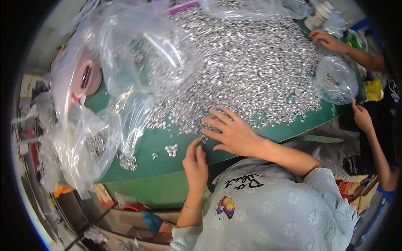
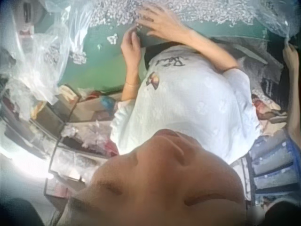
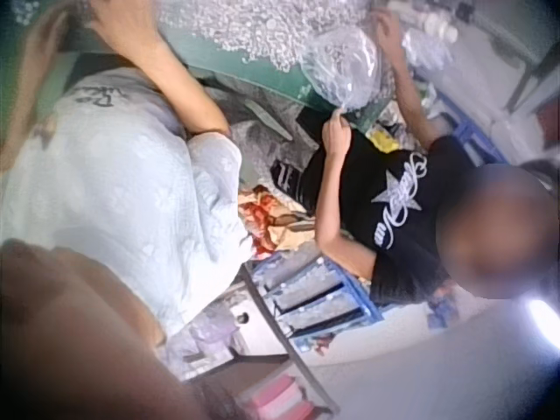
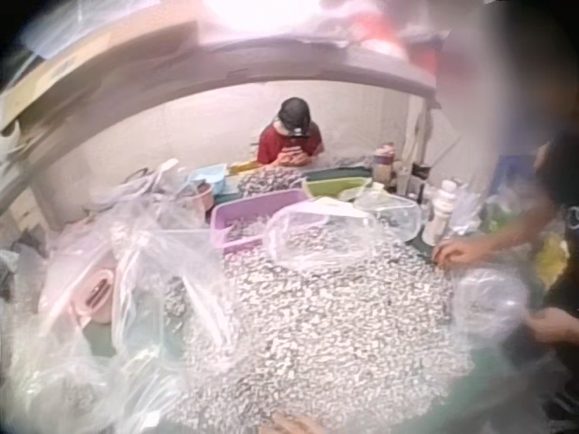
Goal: The person sorts through a large pile of small silver-colored metal parts on a table, picking them up by hand and placing them into separate plastic bags.
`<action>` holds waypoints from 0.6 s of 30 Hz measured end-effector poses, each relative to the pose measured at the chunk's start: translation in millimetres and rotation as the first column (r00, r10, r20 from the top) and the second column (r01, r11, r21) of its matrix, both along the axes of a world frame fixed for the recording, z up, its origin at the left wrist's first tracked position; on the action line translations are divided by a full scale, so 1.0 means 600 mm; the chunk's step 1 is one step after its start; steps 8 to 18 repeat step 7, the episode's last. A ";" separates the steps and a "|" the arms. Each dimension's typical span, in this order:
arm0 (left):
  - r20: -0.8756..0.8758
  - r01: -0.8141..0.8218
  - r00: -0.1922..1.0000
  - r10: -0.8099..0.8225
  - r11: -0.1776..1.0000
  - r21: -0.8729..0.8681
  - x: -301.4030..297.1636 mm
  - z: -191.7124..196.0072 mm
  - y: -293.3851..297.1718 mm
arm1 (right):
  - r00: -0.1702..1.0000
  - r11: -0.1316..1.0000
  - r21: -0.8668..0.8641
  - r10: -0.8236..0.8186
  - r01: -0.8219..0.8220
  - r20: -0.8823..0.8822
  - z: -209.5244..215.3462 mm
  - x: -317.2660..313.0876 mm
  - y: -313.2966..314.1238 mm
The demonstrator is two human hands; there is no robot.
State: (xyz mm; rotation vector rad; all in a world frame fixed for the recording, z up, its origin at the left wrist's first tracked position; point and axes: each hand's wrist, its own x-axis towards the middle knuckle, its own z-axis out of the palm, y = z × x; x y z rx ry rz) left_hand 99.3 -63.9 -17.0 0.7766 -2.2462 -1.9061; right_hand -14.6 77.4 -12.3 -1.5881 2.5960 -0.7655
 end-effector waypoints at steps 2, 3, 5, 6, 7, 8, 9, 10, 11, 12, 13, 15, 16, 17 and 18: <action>0.031 0.084 0.996 -0.079 0.969 -0.231 -0.002 0.006 -0.001 | 1.000 0.998 0.066 -0.006 0.008 -0.029 -0.019 -0.003 0.014; 0.054 0.128 0.992 -0.117 0.934 -0.334 -0.003 0.007 0.002 | 1.000 0.996 0.089 -0.019 0.021 -0.020 -0.011 -0.008 0.023; 0.057 0.090 0.996 -0.072 0.891 -0.444 -0.010 0.005 0.011 | 0.999 0.998 0.051 -0.031 0.033 -0.041 -0.021 -0.011 0.039; 0.055 0.073 0.997 -0.053 0.866 -0.495 -0.014 0.004 0.012 | 0.998 0.999 0.034 -0.039 0.041 -0.053 -0.022 -0.012 0.045; 0.090 0.099 0.994 -0.059 0.835 -0.541 -0.016 -0.001 0.010 | 0.998 0.997 0.048 -0.052 0.053 -0.017 -0.021 -0.012 0.049; 0.090 0.099 0.994 -0.059 0.835 -0.541 -0.016 -0.001 0.010 | 0.998 0.997 0.048 -0.052 0.053 -0.017 -0.021 -0.012 0.049; 0.090 0.099 0.994 -0.059 0.835 -0.541 -0.016 -0.001 0.010 | 0.998 0.997 0.048 -0.052 0.053 -0.017 -0.021 -0.012 0.049; 0.090 0.099 0.994 -0.059 0.835 -0.541 -0.016 -0.001 0.010 | 0.998 0.997 0.048 -0.052 0.053 -0.017 -0.021 -0.012 0.049; 0.090 0.099 0.994 -0.059 0.835 -0.541 -0.016 -0.001 0.010 | 0.998 0.997 0.048 -0.052 0.053 -0.017 -0.021 -0.012 0.049; 0.090 0.099 0.994 -0.059 0.835 -0.541 -0.016 -0.001 0.010 | 0.998 0.997 0.048 -0.052 0.053 -0.017 -0.021 -0.012 0.049; 0.090 0.099 0.994 -0.059 0.835 -0.541 -0.016 -0.001 0.010 | 0.998 0.997 0.048 -0.052 0.053 -0.017 -0.021 -0.012 0.049; 0.090 0.099 0.994 -0.059 0.835 -0.541 -0.016 -0.001 0.010 | 0.998 0.997 0.048 -0.052 0.053 -0.017 -0.021 -0.012 0.049; 0.090 0.099 0.994 -0.059 0.835 -0.541 -0.016 -0.001 0.010 | 0.998 0.997 0.048 -0.052 0.053 -0.017 -0.021 -0.012 0.049; 0.090 0.099 0.994 -0.059 0.835 -0.541 -0.016 -0.001 0.010 | 0.998 0.997 0.048 -0.052 0.053 -0.017 -0.021 -0.012 0.049; 0.090 0.099 0.994 -0.059 0.835 -0.541 -0.016 -0.001 0.010 | 0.998 0.997 0.048 -0.052 0.053 -0.017 -0.021 -0.012 0.049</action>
